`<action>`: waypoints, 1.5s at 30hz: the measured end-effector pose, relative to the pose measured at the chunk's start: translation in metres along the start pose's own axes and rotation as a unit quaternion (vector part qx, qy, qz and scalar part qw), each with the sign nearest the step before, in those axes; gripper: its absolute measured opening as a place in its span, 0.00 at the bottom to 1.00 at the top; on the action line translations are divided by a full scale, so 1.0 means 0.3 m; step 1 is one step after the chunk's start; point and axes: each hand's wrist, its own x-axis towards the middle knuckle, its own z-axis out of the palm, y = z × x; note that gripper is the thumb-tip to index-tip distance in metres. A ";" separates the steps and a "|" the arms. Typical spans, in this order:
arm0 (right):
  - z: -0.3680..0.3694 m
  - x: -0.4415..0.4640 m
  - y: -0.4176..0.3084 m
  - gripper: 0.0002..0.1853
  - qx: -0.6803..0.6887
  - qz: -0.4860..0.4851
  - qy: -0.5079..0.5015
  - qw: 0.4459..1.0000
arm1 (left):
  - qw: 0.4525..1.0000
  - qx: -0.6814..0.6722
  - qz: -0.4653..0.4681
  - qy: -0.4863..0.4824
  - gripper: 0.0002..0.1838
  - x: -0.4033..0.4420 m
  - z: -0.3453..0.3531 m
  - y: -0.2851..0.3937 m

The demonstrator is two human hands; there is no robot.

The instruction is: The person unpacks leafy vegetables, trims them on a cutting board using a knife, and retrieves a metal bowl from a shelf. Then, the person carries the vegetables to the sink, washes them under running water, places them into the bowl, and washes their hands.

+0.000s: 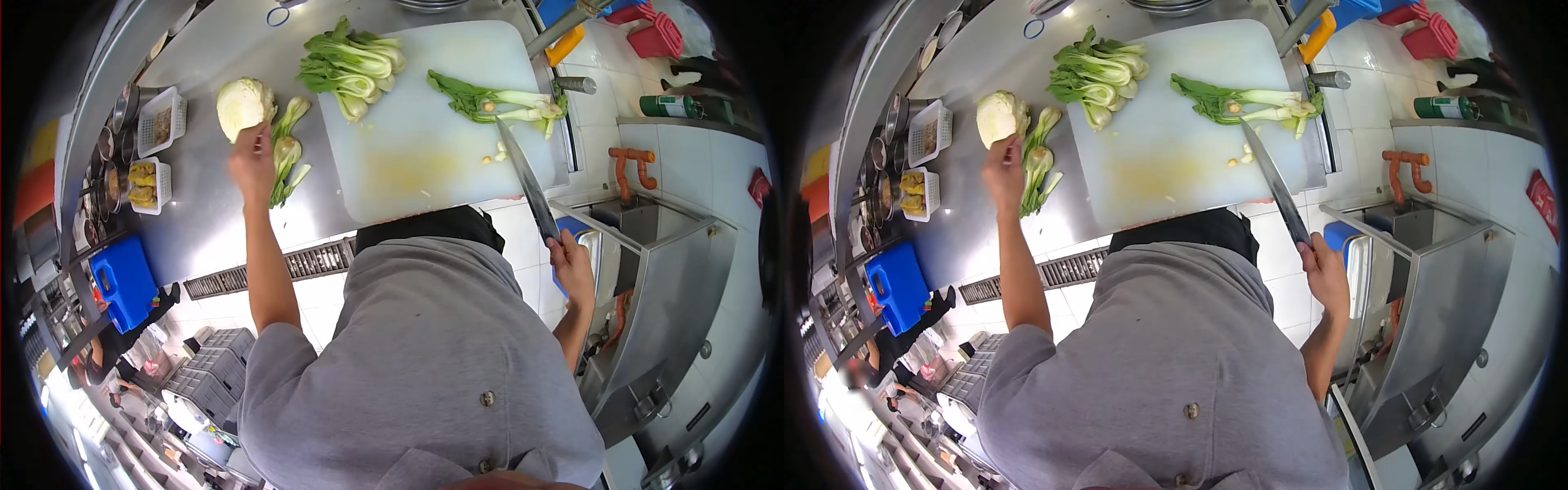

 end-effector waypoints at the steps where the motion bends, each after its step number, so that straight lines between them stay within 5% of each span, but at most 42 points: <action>1: -0.001 0.017 -0.023 0.14 -0.005 -0.010 -0.008 1.000 | 1.000 0.000 -0.003 0.004 0.14 -0.004 0.027 0.007; 3: -0.008 0.043 -0.060 0.14 -0.017 -0.023 -0.021 0.999 | 0.989 0.110 0.092 0.042 0.15 0.005 0.128 0.042; 6: -0.018 0.075 -0.087 0.14 -0.052 -0.051 -0.035 0.997 | 0.966 0.255 0.038 -0.001 0.17 0.067 0.218 0.071; 10: -0.021 0.081 -0.087 0.13 -0.045 -0.069 -0.024 0.996 | 0.970 0.231 0.043 -0.061 0.20 0.105 0.169 0.128; 13: -0.011 0.059 -0.094 0.13 -0.046 -0.051 -0.016 0.998 | 0.971 0.137 0.195 0.026 0.23 0.041 0.070 0.264; 15: 0.008 0.042 -0.091 0.13 -0.046 -0.030 -0.010 0.998 | 0.975 -0.124 0.114 -0.145 0.26 -0.043 0.050 0.417; 17: 0.044 0.040 -0.086 0.12 -0.046 -0.102 -0.007 0.994 | 0.922 -0.205 0.071 -0.321 0.26 -0.119 0.118 0.532; 19: 0.060 0.023 -0.149 0.11 -0.084 -0.076 -0.027 0.993 | 0.907 -0.207 0.104 -0.350 0.26 -0.197 0.262 0.563; 31: 0.126 -0.043 -0.199 0.09 -0.216 -0.053 -0.042 0.974 | 0.951 -0.075 0.170 -0.247 0.22 -0.264 0.386 0.629; 45: 0.151 -0.009 -0.240 0.07 -0.238 -0.056 -0.077 0.967 | 0.949 -0.086 0.195 -0.231 0.22 -0.270 0.416 0.624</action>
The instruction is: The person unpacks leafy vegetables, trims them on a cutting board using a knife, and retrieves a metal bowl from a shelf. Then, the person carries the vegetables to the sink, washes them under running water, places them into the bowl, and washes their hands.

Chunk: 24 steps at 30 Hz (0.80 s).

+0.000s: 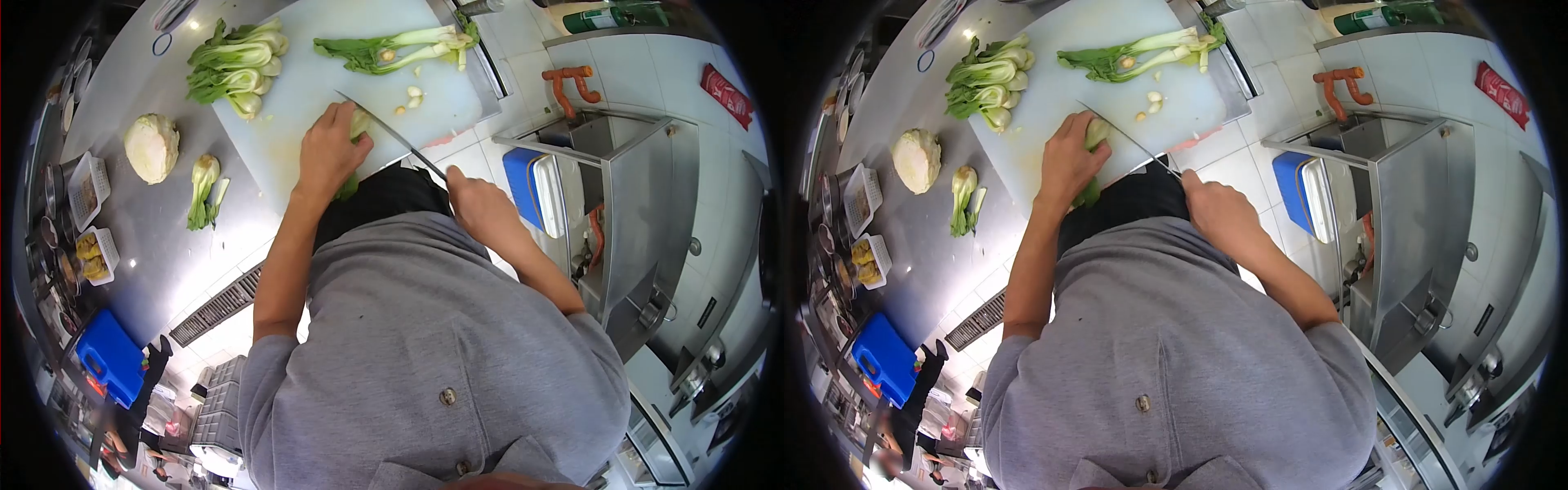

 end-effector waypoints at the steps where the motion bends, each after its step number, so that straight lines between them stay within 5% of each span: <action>1: 0.031 0.028 0.008 0.08 0.013 -0.015 0.002 1.000 | 1.000 0.001 0.013 -0.002 0.22 -0.007 0.001 0.001; 8: 0.102 0.104 0.095 0.08 0.077 -0.053 0.047 0.994 | 0.992 -0.113 -0.057 0.000 0.22 -0.006 -0.022 -0.053; 11: 0.092 0.095 0.106 0.09 0.119 -0.052 0.069 0.989 | 0.885 -0.406 -0.224 -0.033 0.20 0.032 -0.100 -0.033; 14: 0.041 0.071 0.093 0.10 0.158 -0.019 0.073 0.984 | 0.816 -0.539 -0.208 0.009 0.18 0.056 -0.138 -0.090; 16: 0.012 0.042 0.097 0.11 0.174 0.010 0.059 0.983 | 0.842 -0.502 -0.198 0.029 0.18 0.065 -0.229 -0.063; 19: -0.004 0.009 0.120 0.10 0.135 -0.094 0.014 0.986 | 0.836 -0.515 -0.155 0.111 0.22 0.038 -0.369 -0.062; 22: 0.007 0.004 0.135 0.10 0.083 -0.097 -0.069 0.989 | 0.924 -0.316 -0.095 0.192 0.24 0.036 -0.509 -0.108; 24: 0.034 0.010 0.155 0.10 0.071 -0.084 -0.033 0.993 | 0.984 0.004 -0.088 0.157 0.25 0.049 -0.593 -0.149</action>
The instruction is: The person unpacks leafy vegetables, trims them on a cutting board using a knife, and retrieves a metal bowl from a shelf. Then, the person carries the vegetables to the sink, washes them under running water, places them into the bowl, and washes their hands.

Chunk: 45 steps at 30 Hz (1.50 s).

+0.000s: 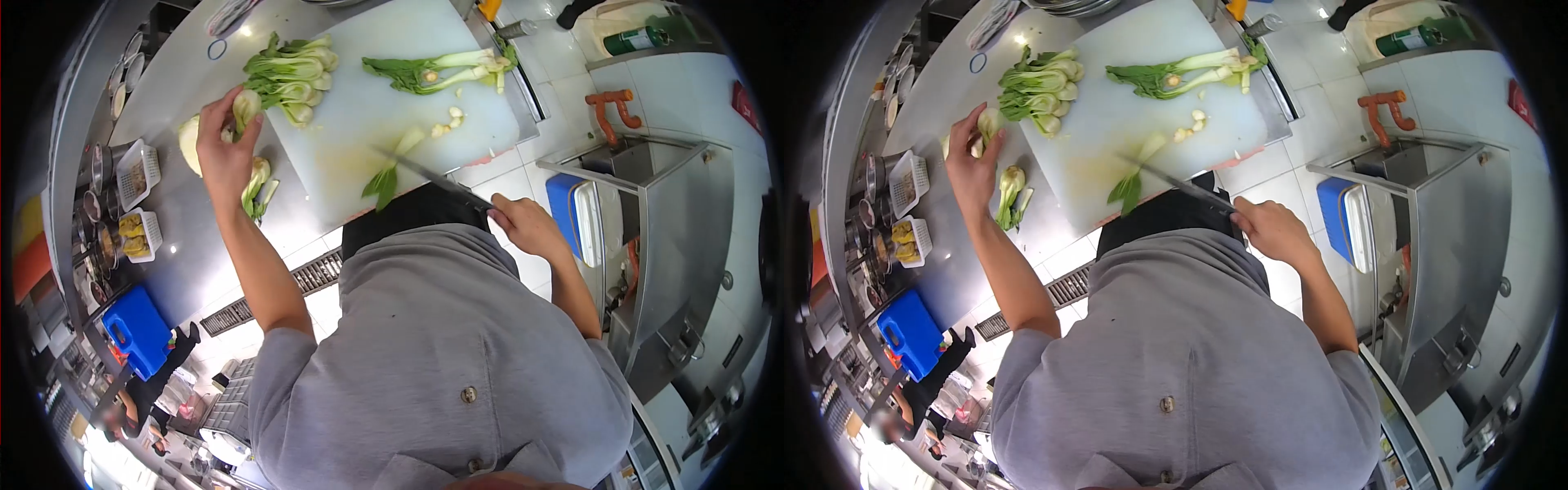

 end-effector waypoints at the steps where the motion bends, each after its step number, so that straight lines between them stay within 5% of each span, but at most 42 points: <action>1: 0.002 0.004 0.009 0.10 -0.016 0.019 0.033 0.999 | 0.998 -0.010 0.062 0.008 0.26 0.026 -0.006 -0.024; 7: -0.033 0.040 0.041 0.11 -0.033 0.060 0.108 0.992 | 0.949 0.167 0.255 -0.086 0.28 0.183 0.133 -0.080; 12: -0.037 0.036 0.029 0.11 -0.038 0.060 0.116 0.991 | 0.934 0.216 0.246 -0.144 0.37 0.191 0.240 -0.166; 17: -0.008 0.025 0.015 0.11 0.023 0.067 0.120 0.990 | 0.987 0.081 0.140 0.001 0.36 0.068 0.072 -0.137; 21: 0.000 0.029 0.011 0.11 0.029 0.065 0.123 0.990 | 0.991 -0.020 -0.128 -0.026 0.29 -0.103 -0.084 -0.318; 24: 0.004 0.048 0.006 0.11 0.029 0.071 0.118 0.990 | 0.974 0.045 -0.215 -0.051 0.25 -0.244 -0.107 -0.392; 25: -0.006 0.053 0.000 0.11 0.035 0.075 0.111 0.990 | 0.973 0.048 -0.220 -0.048 0.25 -0.275 -0.099 -0.408; 27: -0.015 0.064 0.006 0.11 0.036 0.059 0.121 0.990 | 0.988 0.128 -0.075 -0.039 0.23 -0.317 -0.042 -0.421; 30: -0.020 0.086 0.012 0.11 0.030 0.035 0.127 0.991 | 0.984 0.167 -0.059 -0.033 0.23 -0.323 0.020 -0.451; 35: -0.037 0.077 0.006 0.11 0.011 0.036 0.133 0.990 | 0.986 -0.038 -0.164 -0.012 0.23 -0.308 -0.006 -0.391; 37: -0.035 0.060 0.001 0.10 0.012 0.051 0.133 0.990 | 0.940 -0.200 -0.253 -0.114 0.21 -0.277 -0.010 -0.207; 40: -0.030 0.033 -0.031 0.10 0.014 0.017 0.159 0.987 | 0.901 -0.321 -0.221 -0.192 0.20 -0.278 0.143 -0.052; 45: -0.030 -0.013 -0.122 0.09 0.011 0.031 0.088 0.996 | 0.967 -0.157 -0.066 -0.189 0.20 -0.343 0.417 0.012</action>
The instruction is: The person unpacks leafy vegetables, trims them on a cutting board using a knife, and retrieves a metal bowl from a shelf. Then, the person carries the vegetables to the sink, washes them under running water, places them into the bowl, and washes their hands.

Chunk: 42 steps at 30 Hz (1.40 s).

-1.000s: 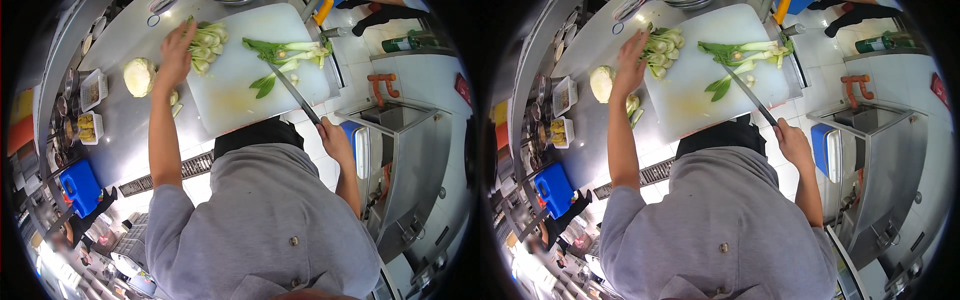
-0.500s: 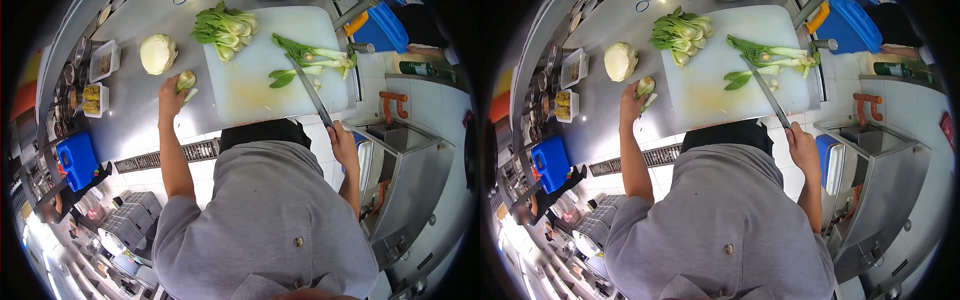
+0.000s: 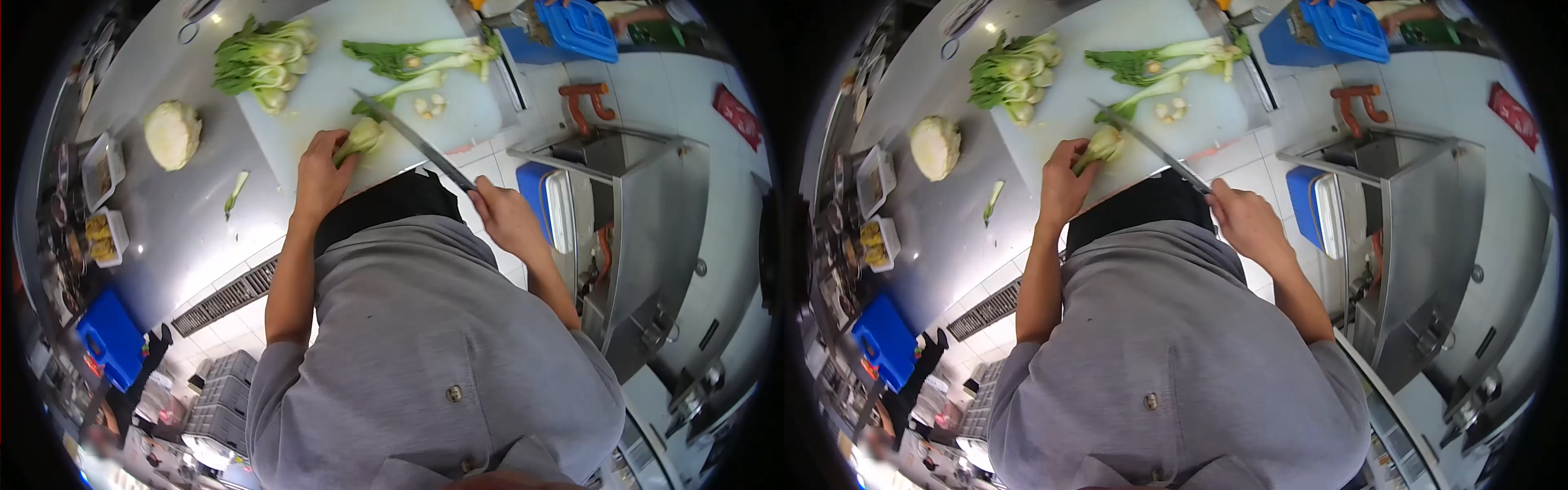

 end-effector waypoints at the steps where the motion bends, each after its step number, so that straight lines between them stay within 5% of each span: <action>1: 0.010 -0.008 -0.009 0.09 -0.021 0.005 -0.004 1.000 | 0.998 0.047 0.024 0.034 0.19 -0.002 0.018 0.009; 3: 0.022 -0.019 -0.025 0.10 -0.027 0.029 -0.018 0.999 | 0.999 0.025 -0.013 0.028 0.19 -0.015 0.023 0.028; 6: 0.037 -0.028 -0.034 0.10 -0.055 0.030 -0.028 0.998 | 0.991 0.120 0.046 0.030 0.23 -0.015 0.018 0.060; 8: 0.042 -0.036 -0.039 0.10 -0.061 0.029 -0.028 0.997 | 0.975 0.120 0.148 0.118 0.24 0.002 0.042 0.095; 26: -0.045 -0.019 -0.068 0.07 -0.107 -0.002 -0.087 0.990 | 0.968 0.137 0.175 0.118 0.20 0.037 0.104 0.063; 31: 0.066 0.062 -0.048 0.07 -0.093 -0.016 -0.081 0.992 | 0.972 0.124 0.157 0.125 0.20 0.033 0.105 0.054; 33: 0.166 0.128 -0.021 0.09 -0.064 -0.070 0.003 0.996 | 0.971 0.119 0.165 0.125 0.19 0.037 0.099 0.056; 42: 0.097 0.123 0.070 0.10 0.031 -0.013 0.024 0.999 | 0.994 0.043 0.061 0.074 0.20 0.164 0.018 0.151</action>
